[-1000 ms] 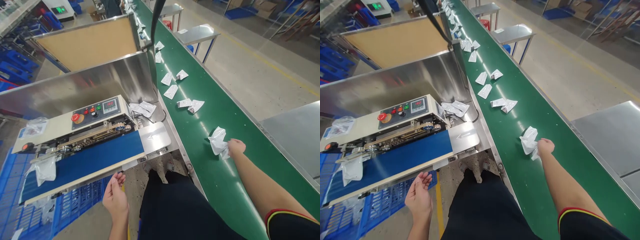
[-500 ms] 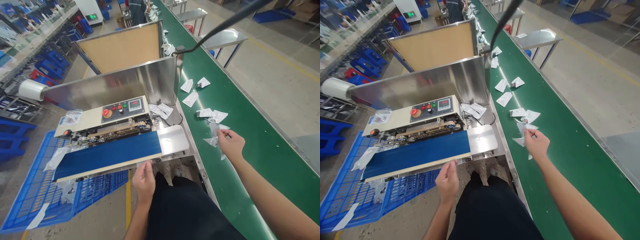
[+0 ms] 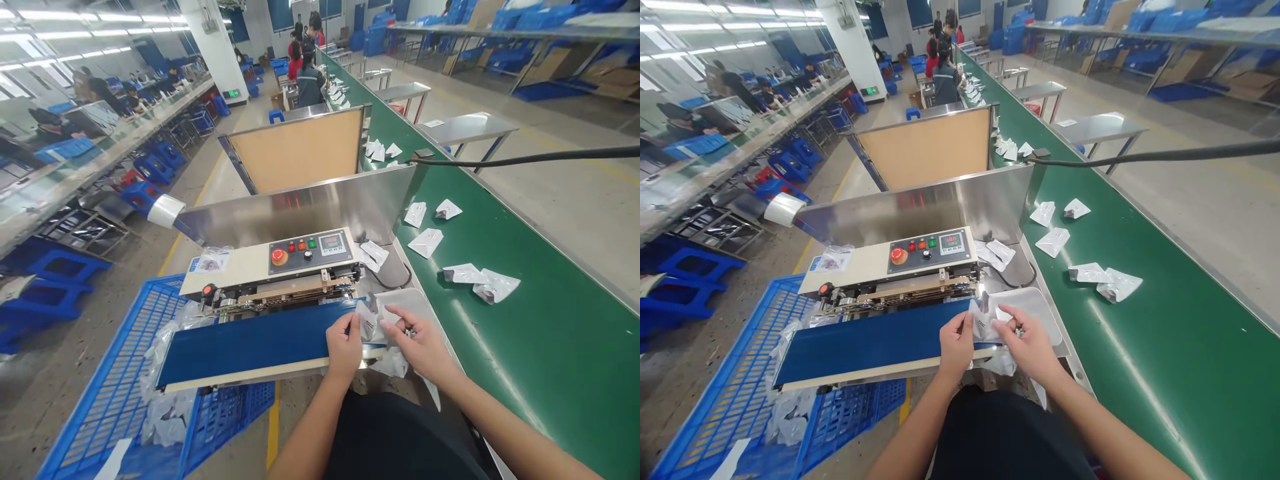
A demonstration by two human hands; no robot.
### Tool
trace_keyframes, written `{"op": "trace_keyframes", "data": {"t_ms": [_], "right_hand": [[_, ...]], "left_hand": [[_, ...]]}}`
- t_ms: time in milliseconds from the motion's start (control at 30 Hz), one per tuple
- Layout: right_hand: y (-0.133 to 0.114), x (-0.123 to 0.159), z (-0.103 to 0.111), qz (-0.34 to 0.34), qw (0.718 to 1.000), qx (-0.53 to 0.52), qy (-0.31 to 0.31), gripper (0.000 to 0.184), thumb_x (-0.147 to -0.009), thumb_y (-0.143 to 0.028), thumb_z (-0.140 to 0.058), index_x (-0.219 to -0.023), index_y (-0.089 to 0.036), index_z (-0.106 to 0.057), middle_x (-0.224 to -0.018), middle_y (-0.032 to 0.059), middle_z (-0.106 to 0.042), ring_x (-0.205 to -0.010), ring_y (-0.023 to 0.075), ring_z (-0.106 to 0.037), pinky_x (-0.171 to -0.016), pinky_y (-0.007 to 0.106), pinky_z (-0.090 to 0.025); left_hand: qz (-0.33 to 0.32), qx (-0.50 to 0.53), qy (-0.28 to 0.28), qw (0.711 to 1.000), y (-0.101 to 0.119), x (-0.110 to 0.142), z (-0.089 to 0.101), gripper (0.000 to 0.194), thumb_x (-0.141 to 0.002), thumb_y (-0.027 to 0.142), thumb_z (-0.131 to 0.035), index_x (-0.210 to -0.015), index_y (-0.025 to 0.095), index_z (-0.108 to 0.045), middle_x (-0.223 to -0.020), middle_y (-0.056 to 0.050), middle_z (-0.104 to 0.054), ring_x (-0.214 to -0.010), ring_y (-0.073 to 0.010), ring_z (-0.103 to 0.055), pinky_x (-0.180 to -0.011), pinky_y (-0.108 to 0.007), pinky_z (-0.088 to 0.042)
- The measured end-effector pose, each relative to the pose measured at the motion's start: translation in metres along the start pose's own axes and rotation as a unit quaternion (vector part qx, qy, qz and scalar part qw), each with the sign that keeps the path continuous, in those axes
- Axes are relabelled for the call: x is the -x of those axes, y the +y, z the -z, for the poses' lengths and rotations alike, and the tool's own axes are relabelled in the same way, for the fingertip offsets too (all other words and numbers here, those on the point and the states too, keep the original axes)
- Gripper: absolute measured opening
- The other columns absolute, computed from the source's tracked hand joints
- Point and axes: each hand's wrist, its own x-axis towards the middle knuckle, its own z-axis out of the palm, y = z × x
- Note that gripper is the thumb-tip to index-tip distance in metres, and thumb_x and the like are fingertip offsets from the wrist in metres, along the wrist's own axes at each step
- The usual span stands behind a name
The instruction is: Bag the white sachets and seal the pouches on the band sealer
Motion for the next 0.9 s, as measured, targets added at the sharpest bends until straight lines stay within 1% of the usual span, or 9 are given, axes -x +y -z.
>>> {"op": "trace_keyframes", "data": {"t_ms": [67, 167, 300, 433, 533, 633, 767, 833, 900], "right_hand": [[0.001, -0.006, 0.003, -0.015, 1.000, 0.023, -0.011, 0.057, -0.086, -0.072, -0.072, -0.103, -0.019, -0.081, -0.066, -0.0021, -0.058, -0.057, 0.0143, -0.048, -0.059, 0.029, -0.044], [0.004, -0.024, 0.015, -0.062, 0.997, 0.002, -0.050, 0.053, -0.083, -0.072, -0.073, -0.074, -0.020, -0.072, -0.064, 0.0004, -0.059, -0.059, 0.0148, -0.048, -0.056, 0.028, -0.039], [0.009, -0.066, 0.031, -0.197, 0.975, -0.097, -0.047, 0.046, -0.067, -0.062, -0.087, -0.068, -0.021, -0.066, -0.063, 0.0015, -0.061, -0.059, 0.0158, -0.051, -0.055, 0.028, -0.041], [0.009, -0.107, 0.024, -0.259, 0.961, -0.078, -0.067, 0.046, -0.055, -0.045, -0.095, -0.057, -0.022, -0.056, -0.059, -0.0008, -0.055, -0.057, 0.0138, -0.048, -0.054, 0.027, -0.039], [0.002, -0.121, 0.004, -0.253, 0.960, -0.058, -0.107, 0.044, -0.057, -0.044, -0.096, -0.058, -0.021, -0.058, -0.060, -0.0012, -0.057, -0.059, 0.0133, -0.049, -0.055, 0.026, -0.040], [-0.004, -0.121, -0.014, -0.228, 0.960, -0.067, -0.149, 0.041, -0.066, -0.051, -0.091, -0.063, -0.021, -0.064, -0.060, -0.0015, -0.059, -0.059, 0.0132, -0.050, -0.055, 0.026, -0.041], [-0.009, -0.110, -0.017, -0.161, 0.977, -0.059, -0.127, 0.044, -0.076, -0.062, -0.081, -0.079, -0.019, -0.078, -0.068, 0.0001, -0.066, -0.065, 0.0156, -0.058, -0.062, 0.027, -0.047], [-0.012, -0.101, -0.013, -0.122, 0.985, -0.045, -0.111, 0.047, -0.079, -0.065, -0.078, -0.089, -0.019, -0.084, -0.072, 0.0013, -0.070, -0.070, 0.0178, -0.062, -0.066, 0.028, -0.050], [-0.020, -0.092, -0.012, -0.090, 0.990, -0.033, -0.108, 0.049, -0.080, -0.065, -0.078, -0.093, -0.019, -0.086, -0.077, 0.0030, -0.075, -0.073, 0.0200, -0.066, -0.069, 0.030, -0.052]], "left_hand": [[-0.009, -0.003, -0.023, 1.000, -0.006, -0.004, 0.003, 0.051, -0.107, 0.053, -0.055, -0.081, 0.015, -0.078, -0.072, -0.004, -0.066, -0.068, -0.0172, -0.053, -0.066, -0.027, -0.041], [0.009, -0.018, -0.031, 0.999, -0.012, -0.015, -0.004, 0.052, -0.104, 0.050, -0.059, -0.066, 0.017, -0.071, -0.062, 0.000, -0.054, -0.061, -0.0151, -0.043, -0.061, -0.027, -0.034], [0.137, 0.009, 0.033, 0.990, -0.023, -0.043, -0.024, 0.055, -0.091, 0.055, -0.071, -0.051, 0.019, -0.059, -0.051, 0.003, -0.039, -0.056, -0.0128, -0.032, -0.056, -0.027, -0.027], [0.219, 0.066, 0.080, 0.970, -0.039, -0.062, -0.033, 0.053, -0.078, 0.064, -0.079, -0.056, 0.017, -0.068, -0.053, 0.001, -0.052, -0.058, -0.0158, -0.044, -0.057, -0.027, -0.035], [0.230, 0.068, 0.110, 0.965, -0.047, -0.064, -0.020, 0.056, -0.076, 0.069, -0.079, -0.061, 0.015, -0.072, -0.058, -0.003, -0.061, -0.061, -0.0175, -0.050, -0.059, -0.028, -0.038], [0.199, 0.035, 0.133, 0.970, -0.046, -0.058, 0.007, 0.059, -0.080, 0.072, -0.075, -0.065, 0.014, -0.074, -0.062, -0.005, -0.065, -0.061, -0.0179, -0.051, -0.060, -0.028, -0.036], [0.118, -0.096, 0.180, 0.972, -0.032, -0.036, 0.047, 0.059, -0.093, 0.069, -0.065, -0.064, 0.018, -0.072, -0.061, -0.006, -0.065, -0.060, -0.0198, -0.054, -0.060, -0.028, -0.035], [0.080, -0.164, 0.214, 0.960, -0.021, -0.020, 0.055, 0.052, -0.097, 0.062, -0.063, -0.067, 0.021, -0.073, -0.063, -0.007, -0.067, -0.062, -0.0214, -0.058, -0.062, -0.029, -0.038], [0.048, -0.177, 0.189, 0.965, -0.009, -0.004, 0.049, 0.041, -0.098, 0.055, -0.065, -0.074, 0.023, -0.078, -0.073, -0.009, -0.073, -0.069, -0.0233, -0.064, -0.068, -0.029, -0.045]]}}
